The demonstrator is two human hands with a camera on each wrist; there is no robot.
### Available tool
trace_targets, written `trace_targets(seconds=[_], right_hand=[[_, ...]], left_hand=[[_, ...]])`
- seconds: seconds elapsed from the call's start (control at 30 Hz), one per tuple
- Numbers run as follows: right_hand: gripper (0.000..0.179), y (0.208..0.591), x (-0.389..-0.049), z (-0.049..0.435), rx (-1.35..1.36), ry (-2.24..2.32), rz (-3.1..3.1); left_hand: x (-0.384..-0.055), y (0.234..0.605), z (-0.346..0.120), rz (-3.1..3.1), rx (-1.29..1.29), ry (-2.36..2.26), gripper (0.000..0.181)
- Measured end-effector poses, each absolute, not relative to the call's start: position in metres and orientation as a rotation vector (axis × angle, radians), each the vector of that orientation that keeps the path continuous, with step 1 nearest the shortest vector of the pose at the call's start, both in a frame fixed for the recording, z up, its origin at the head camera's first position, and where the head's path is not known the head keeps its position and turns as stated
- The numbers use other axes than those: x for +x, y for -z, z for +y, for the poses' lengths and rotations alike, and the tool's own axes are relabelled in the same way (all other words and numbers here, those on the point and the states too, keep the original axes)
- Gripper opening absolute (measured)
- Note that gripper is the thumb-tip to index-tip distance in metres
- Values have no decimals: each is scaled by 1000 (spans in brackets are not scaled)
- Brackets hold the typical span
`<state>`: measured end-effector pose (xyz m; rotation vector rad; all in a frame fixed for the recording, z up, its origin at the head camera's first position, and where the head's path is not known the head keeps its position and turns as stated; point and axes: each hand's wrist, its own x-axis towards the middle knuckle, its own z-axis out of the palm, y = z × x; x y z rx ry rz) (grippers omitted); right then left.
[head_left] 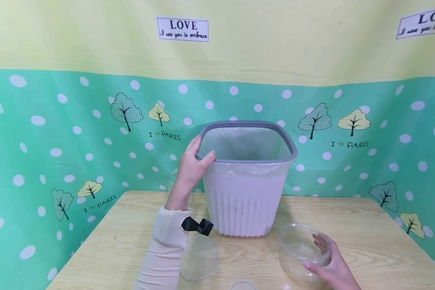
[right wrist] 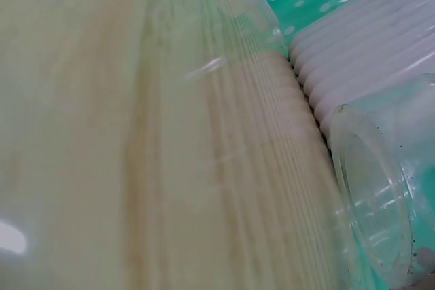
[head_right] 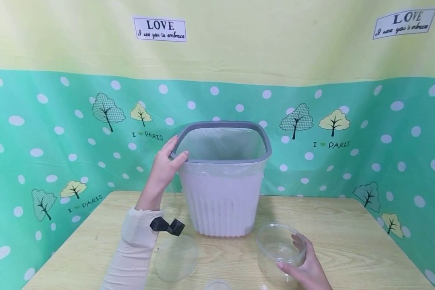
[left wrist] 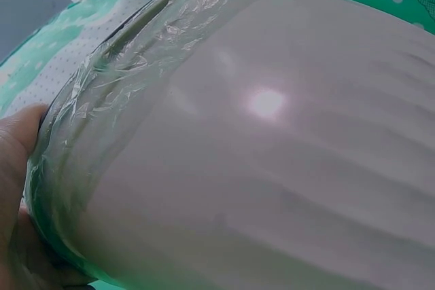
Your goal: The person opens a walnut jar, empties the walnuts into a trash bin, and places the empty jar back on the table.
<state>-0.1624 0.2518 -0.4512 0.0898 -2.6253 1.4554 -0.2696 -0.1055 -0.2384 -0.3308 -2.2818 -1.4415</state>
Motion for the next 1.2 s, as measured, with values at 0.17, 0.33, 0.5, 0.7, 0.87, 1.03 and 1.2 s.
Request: trace_targets(seconds=[0.17, 0.33, 0.5, 0.7, 0.87, 1.03, 1.2], right_hand=[[94, 448, -162, 250, 78, -1430, -2649], [98, 451, -161, 247, 98, -1425, -2644], [101, 454, -160, 245, 111, -1389, -2642], [103, 455, -159, 243, 115, -1392, -2641], [104, 455, -159, 241, 116, -1372, -2647], [104, 454, -158, 240, 99, -1365, -2659], [106, 454, -158, 240, 88, -1426, -2663]], left_hand=[[-270, 239, -106, -2275, -324, 1449, 74], [-267, 239, -106, -2281, -309, 1453, 74], [-267, 239, -106, -2288, -309, 1446, 75], [-269, 238, -105, -2288, -315, 1452, 75], [-269, 238, -104, -2284, -320, 1451, 75], [-268, 238, -104, -2284, -322, 1453, 74], [-268, 238, -104, -2277, -324, 1454, 74]])
